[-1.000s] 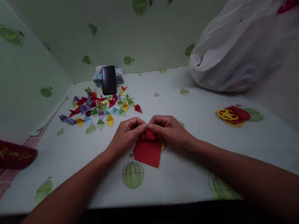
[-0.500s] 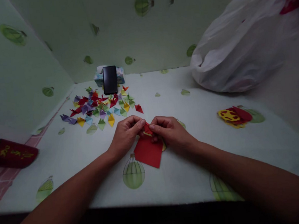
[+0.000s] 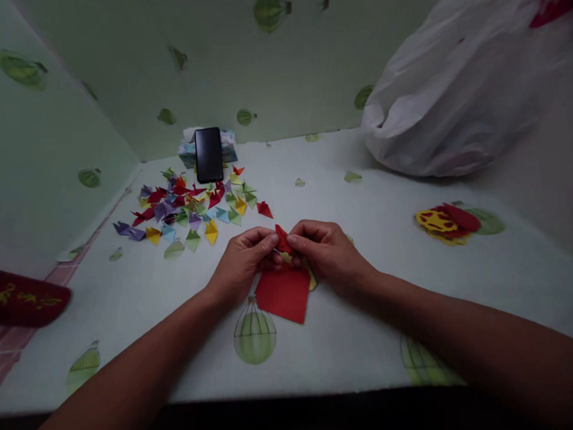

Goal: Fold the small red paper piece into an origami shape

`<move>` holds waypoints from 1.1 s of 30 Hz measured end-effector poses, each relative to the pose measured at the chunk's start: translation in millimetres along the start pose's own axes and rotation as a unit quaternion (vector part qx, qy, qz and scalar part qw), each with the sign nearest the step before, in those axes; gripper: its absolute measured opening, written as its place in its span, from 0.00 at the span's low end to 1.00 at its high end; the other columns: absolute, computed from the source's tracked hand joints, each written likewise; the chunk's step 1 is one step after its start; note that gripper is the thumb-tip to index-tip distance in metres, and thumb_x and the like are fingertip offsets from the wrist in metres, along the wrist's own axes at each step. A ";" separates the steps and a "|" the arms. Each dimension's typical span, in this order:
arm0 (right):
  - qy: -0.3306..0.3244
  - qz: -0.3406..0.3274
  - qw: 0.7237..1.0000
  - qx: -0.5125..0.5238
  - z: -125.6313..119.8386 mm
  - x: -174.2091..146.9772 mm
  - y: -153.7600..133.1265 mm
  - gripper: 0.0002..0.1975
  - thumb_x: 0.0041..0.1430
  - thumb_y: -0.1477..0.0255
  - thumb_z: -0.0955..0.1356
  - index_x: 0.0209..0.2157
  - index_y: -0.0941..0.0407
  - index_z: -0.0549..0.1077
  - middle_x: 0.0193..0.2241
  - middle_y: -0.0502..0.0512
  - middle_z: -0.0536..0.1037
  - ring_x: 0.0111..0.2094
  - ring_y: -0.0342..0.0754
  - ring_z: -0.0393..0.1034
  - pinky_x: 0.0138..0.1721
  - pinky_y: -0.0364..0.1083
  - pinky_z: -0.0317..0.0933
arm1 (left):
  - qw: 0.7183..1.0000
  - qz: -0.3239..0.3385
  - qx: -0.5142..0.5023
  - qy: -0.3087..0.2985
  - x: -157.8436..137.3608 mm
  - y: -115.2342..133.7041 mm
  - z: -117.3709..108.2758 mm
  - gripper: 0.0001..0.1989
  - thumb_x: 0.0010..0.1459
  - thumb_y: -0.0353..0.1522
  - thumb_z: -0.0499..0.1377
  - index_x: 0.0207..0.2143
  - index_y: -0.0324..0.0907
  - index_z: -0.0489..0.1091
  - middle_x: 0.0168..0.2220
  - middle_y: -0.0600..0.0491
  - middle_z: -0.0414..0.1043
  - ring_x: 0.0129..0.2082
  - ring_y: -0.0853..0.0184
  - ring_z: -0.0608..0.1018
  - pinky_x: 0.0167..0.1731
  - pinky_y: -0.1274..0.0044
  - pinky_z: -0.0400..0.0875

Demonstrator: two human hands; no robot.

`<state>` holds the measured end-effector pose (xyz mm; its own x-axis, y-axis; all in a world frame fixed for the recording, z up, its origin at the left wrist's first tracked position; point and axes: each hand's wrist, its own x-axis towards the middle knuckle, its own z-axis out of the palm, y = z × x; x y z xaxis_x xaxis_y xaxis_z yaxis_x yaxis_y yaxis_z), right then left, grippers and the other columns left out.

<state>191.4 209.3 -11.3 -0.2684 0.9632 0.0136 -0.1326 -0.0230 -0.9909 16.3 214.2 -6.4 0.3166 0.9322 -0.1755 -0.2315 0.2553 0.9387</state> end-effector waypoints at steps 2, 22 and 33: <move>-0.004 -0.001 1.000 0.011 -0.5 0.8 2.5 0.15 0.56 0.61 0.73 0.25 0.57 0.72 0.20 0.48 0.71 0.23 0.41 0.64 0.27 0.42 0.57 | 1.000 -0.007 -0.017 0.002 -0.2 -0.2 0.5 0.15 0.50 0.40 0.71 0.32 0.38 0.74 0.23 0.55 0.74 0.24 0.72 0.76 0.28 0.81 0.73; -0.015 -0.002 1.000 0.007 -1.2 0.7 5.0 0.14 0.57 0.62 0.72 0.26 0.57 0.72 0.21 0.48 0.72 0.24 0.42 0.65 0.28 0.43 0.58 | 0.998 -0.034 -0.056 0.018 0.1 -0.3 1.3 0.18 0.45 0.39 0.74 0.31 0.37 0.74 0.22 0.55 0.75 0.24 0.72 0.79 0.30 0.80 0.79; -0.012 0.003 0.999 0.037 1.0 -0.5 5.5 0.13 0.56 0.63 0.73 0.26 0.57 0.71 0.22 0.48 0.73 0.24 0.41 0.65 0.28 0.43 0.58 | 0.996 -0.024 -0.076 0.030 -1.5 0.5 7.0 0.15 0.46 0.36 0.73 0.30 0.37 0.75 0.22 0.55 0.74 0.22 0.72 0.77 0.33 0.75 0.80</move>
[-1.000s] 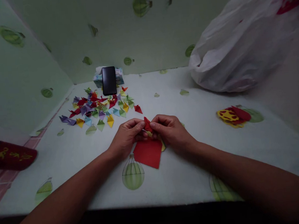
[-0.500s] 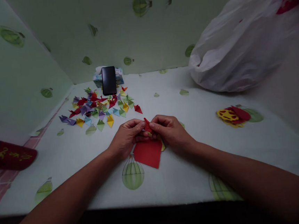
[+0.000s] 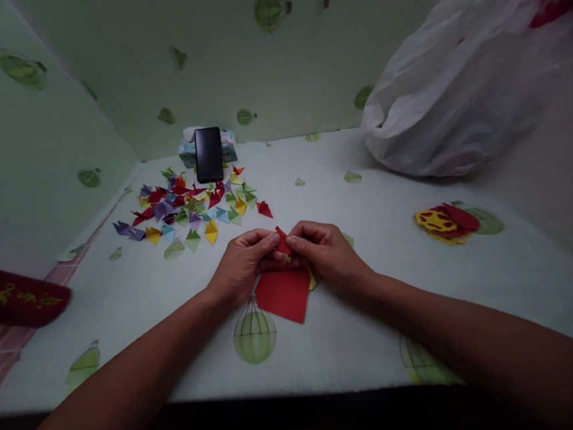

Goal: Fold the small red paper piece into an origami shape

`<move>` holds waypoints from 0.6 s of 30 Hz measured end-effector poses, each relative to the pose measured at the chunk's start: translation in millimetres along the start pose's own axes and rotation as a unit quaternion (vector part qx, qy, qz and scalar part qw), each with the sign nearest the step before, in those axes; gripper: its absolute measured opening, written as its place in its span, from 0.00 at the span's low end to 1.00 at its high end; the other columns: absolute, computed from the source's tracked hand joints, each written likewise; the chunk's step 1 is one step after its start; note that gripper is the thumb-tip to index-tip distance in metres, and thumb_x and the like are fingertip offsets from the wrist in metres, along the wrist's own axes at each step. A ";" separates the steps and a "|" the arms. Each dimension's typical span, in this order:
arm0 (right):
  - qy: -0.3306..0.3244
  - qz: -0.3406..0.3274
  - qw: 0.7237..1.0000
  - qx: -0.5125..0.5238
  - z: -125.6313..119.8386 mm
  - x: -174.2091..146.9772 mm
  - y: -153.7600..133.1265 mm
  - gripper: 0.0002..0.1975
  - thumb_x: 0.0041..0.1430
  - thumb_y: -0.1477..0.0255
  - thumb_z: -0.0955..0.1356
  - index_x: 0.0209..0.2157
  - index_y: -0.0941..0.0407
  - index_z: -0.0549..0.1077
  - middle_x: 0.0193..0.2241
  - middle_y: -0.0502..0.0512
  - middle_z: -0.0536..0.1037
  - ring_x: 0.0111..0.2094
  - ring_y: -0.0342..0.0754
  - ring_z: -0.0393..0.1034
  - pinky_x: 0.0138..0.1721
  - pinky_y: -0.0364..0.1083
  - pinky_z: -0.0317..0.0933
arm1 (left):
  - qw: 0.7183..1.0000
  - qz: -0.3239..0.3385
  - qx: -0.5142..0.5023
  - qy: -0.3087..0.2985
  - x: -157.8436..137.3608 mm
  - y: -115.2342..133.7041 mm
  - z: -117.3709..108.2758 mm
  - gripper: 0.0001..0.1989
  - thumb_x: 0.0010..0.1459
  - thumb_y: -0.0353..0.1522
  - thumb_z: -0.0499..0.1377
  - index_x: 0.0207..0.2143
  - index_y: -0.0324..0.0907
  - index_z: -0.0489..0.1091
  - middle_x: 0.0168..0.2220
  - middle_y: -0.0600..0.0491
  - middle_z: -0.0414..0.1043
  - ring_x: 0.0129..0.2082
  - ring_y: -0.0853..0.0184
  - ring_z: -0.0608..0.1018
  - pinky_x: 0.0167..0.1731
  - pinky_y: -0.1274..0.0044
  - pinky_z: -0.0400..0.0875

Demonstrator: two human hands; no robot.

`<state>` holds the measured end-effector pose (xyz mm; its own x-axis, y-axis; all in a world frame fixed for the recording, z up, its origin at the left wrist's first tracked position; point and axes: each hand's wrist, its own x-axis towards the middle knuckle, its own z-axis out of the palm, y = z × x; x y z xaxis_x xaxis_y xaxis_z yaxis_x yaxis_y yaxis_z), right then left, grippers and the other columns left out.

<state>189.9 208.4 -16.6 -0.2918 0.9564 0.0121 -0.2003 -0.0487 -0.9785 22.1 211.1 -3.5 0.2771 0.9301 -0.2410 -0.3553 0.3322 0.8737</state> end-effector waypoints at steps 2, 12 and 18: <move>0.005 0.003 1.000 0.001 1.3 -0.6 -0.9 0.13 0.56 0.64 0.73 0.26 0.57 0.71 0.22 0.48 0.73 0.24 0.41 0.65 0.28 0.43 0.58 | 1.000 0.007 0.000 0.003 -0.8 -0.6 1.2 0.14 0.47 0.36 0.73 0.30 0.37 0.75 0.23 0.55 0.75 0.22 0.73 0.77 0.33 0.75 0.80; -0.001 0.007 0.999 -0.035 4.8 -2.3 -6.6 0.14 0.56 0.61 0.73 0.27 0.57 0.70 0.22 0.47 0.72 0.23 0.41 0.65 0.27 0.42 0.58 | 0.996 0.061 0.050 0.037 -3.2 -4.0 4.3 0.12 0.48 0.37 0.71 0.29 0.38 0.75 0.20 0.58 0.70 0.20 0.73 0.75 0.26 0.79 0.73; -0.029 0.032 0.999 -0.033 3.5 -2.4 -8.7 0.14 0.55 0.63 0.73 0.27 0.57 0.71 0.22 0.48 0.74 0.23 0.41 0.65 0.27 0.42 0.57 | 0.993 0.093 0.065 0.037 0.7 -4.5 -2.6 0.10 0.51 0.35 0.70 0.31 0.39 0.75 0.23 0.58 0.71 0.23 0.75 0.70 0.28 0.81 0.68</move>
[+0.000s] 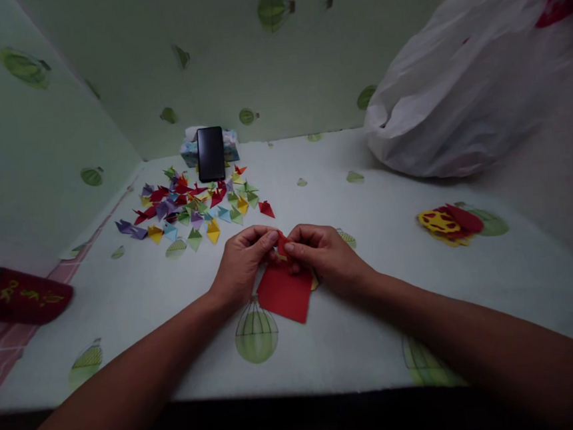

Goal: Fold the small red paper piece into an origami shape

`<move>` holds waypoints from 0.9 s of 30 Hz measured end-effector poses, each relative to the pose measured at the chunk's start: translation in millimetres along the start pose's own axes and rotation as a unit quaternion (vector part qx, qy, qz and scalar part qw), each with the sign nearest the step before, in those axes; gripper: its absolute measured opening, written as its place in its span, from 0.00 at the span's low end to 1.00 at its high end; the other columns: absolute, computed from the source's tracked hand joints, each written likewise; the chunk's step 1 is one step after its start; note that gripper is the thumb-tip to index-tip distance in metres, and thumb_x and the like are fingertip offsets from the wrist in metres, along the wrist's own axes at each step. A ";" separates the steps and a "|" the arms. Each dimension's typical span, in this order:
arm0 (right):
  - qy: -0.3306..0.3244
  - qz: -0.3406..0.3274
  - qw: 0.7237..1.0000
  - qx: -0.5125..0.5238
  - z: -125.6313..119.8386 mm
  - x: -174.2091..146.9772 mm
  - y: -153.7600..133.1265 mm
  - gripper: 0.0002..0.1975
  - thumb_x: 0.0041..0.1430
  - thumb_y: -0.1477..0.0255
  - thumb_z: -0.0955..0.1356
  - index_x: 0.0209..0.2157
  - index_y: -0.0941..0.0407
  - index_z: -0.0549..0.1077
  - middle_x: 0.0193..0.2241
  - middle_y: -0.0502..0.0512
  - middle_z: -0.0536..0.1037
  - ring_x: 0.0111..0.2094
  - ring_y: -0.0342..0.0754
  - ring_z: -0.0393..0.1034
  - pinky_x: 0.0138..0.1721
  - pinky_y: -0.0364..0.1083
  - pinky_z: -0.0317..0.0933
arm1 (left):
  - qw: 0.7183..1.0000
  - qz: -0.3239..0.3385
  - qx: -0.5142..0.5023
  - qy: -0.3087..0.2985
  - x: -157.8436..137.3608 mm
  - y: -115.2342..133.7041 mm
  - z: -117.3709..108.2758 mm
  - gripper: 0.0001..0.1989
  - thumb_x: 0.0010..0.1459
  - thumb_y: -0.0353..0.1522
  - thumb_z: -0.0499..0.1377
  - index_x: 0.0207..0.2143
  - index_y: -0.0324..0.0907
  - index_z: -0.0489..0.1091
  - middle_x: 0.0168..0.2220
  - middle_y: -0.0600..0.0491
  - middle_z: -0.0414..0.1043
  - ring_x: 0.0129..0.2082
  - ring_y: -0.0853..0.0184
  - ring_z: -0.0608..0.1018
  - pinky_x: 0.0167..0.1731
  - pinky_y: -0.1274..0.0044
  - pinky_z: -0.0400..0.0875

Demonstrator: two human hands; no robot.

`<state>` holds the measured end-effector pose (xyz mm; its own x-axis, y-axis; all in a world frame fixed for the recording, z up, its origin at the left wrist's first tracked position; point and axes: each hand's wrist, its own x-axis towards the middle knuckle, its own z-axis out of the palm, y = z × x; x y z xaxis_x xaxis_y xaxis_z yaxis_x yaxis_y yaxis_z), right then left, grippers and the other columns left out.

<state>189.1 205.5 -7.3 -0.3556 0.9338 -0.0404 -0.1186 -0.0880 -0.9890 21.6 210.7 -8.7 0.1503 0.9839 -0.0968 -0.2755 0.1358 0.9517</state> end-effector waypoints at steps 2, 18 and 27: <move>-0.012 0.012 1.000 0.014 -1.0 0.2 1.0 0.13 0.55 0.63 0.74 0.27 0.57 0.71 0.22 0.48 0.74 0.23 0.41 0.66 0.27 0.42 0.57 | 1.000 0.015 0.014 -0.006 1.5 1.0 -1.3 0.10 0.52 0.35 0.69 0.30 0.38 0.75 0.23 0.58 0.69 0.23 0.75 0.69 0.28 0.82 0.66; -0.086 0.034 0.992 0.091 -4.5 1.4 3.4 0.11 0.56 0.67 0.74 0.27 0.58 0.72 0.22 0.49 0.74 0.24 0.41 0.67 0.29 0.42 0.58 | 0.996 0.049 0.038 -0.071 1.7 3.1 -6.0 0.10 0.60 0.38 0.63 0.33 0.40 0.71 0.25 0.58 0.69 0.25 0.74 0.70 0.29 0.81 0.67; -0.105 0.029 0.989 0.098 -5.3 1.5 3.6 0.11 0.58 0.66 0.73 0.28 0.58 0.73 0.23 0.49 0.74 0.24 0.41 0.66 0.29 0.42 0.58 | 0.997 0.015 0.003 -0.075 1.9 7.8 -2.8 0.12 0.54 0.38 0.67 0.30 0.39 0.72 0.23 0.57 0.70 0.23 0.74 0.71 0.28 0.81 0.68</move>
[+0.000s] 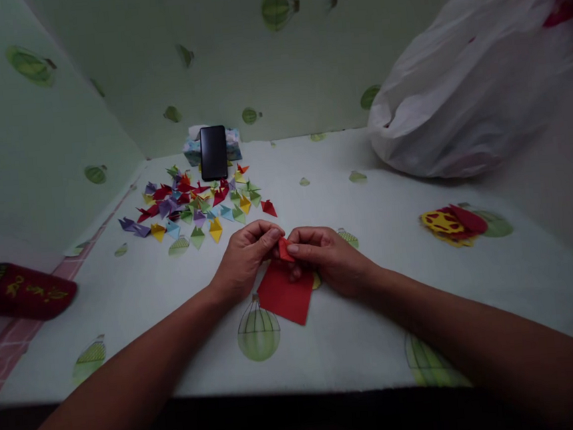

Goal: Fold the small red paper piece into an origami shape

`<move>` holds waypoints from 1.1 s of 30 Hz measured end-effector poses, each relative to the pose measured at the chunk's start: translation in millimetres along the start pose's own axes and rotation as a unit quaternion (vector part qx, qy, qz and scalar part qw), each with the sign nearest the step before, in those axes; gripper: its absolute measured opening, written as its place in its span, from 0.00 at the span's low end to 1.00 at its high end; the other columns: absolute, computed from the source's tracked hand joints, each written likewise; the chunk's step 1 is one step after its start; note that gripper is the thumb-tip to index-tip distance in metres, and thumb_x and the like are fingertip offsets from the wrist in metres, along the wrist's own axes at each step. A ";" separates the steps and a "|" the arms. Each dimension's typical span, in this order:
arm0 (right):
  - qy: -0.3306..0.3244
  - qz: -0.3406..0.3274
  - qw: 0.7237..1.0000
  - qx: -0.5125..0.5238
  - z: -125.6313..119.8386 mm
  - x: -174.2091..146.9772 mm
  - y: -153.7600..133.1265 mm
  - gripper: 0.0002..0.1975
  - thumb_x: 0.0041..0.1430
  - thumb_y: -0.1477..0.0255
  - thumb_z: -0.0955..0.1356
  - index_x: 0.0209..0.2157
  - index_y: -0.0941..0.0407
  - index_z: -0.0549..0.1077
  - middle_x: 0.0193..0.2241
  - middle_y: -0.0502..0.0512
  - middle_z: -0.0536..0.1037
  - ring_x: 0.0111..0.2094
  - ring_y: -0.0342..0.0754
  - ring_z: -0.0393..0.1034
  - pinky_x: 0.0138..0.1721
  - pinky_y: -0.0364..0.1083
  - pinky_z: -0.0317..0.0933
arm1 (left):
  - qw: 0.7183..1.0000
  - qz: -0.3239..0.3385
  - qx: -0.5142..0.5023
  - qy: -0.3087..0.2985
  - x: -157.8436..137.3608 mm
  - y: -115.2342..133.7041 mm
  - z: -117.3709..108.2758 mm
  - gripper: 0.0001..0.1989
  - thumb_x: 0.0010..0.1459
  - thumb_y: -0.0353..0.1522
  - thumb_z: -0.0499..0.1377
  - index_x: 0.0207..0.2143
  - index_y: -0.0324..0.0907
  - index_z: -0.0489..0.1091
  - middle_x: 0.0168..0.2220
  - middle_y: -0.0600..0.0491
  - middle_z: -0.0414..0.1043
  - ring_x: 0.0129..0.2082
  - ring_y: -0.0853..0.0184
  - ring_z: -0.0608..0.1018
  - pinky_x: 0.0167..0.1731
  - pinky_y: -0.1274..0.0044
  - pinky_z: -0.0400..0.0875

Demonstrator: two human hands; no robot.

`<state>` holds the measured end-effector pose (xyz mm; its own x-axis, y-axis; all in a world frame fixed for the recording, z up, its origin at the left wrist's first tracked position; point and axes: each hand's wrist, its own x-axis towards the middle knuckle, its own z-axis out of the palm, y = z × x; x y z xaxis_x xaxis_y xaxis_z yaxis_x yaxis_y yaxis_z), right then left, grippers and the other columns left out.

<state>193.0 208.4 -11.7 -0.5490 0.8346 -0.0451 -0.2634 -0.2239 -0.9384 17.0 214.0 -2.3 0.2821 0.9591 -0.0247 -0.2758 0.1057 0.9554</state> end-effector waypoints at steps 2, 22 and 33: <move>-0.002 0.001 1.000 -0.002 0.0 0.1 0.1 0.11 0.57 0.66 0.73 0.29 0.58 0.73 0.23 0.49 0.74 0.24 0.41 0.66 0.29 0.42 0.58 | 1.000 -0.007 -0.017 -0.002 0.5 0.1 1.0 0.13 0.54 0.38 0.68 0.29 0.39 0.71 0.22 0.57 0.70 0.23 0.74 0.71 0.27 0.81 0.69; 0.059 -0.005 0.998 -0.023 1.3 1.4 -1.1 0.14 0.58 0.62 0.72 0.27 0.57 0.73 0.23 0.50 0.75 0.23 0.40 0.67 0.27 0.41 0.60 | 0.996 -0.006 0.078 0.034 -1.0 1.4 -0.8 0.12 0.52 0.37 0.68 0.27 0.39 0.71 0.21 0.56 0.72 0.22 0.73 0.70 0.26 0.79 0.65; 0.079 -0.023 0.992 -0.094 1.3 1.3 0.2 0.14 0.58 0.62 0.71 0.26 0.57 0.70 0.21 0.48 0.71 0.23 0.41 0.64 0.27 0.43 0.57 | 0.995 -0.012 0.090 0.031 -2.7 1.1 0.7 0.13 0.56 0.39 0.65 0.27 0.39 0.71 0.20 0.57 0.70 0.20 0.74 0.70 0.24 0.80 0.66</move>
<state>191.3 208.7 -11.5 -0.4037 0.9140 -0.0397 -0.1255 -0.0984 -0.9872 16.6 211.3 -0.9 0.2288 0.9716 -0.0607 -0.0997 0.0854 0.9913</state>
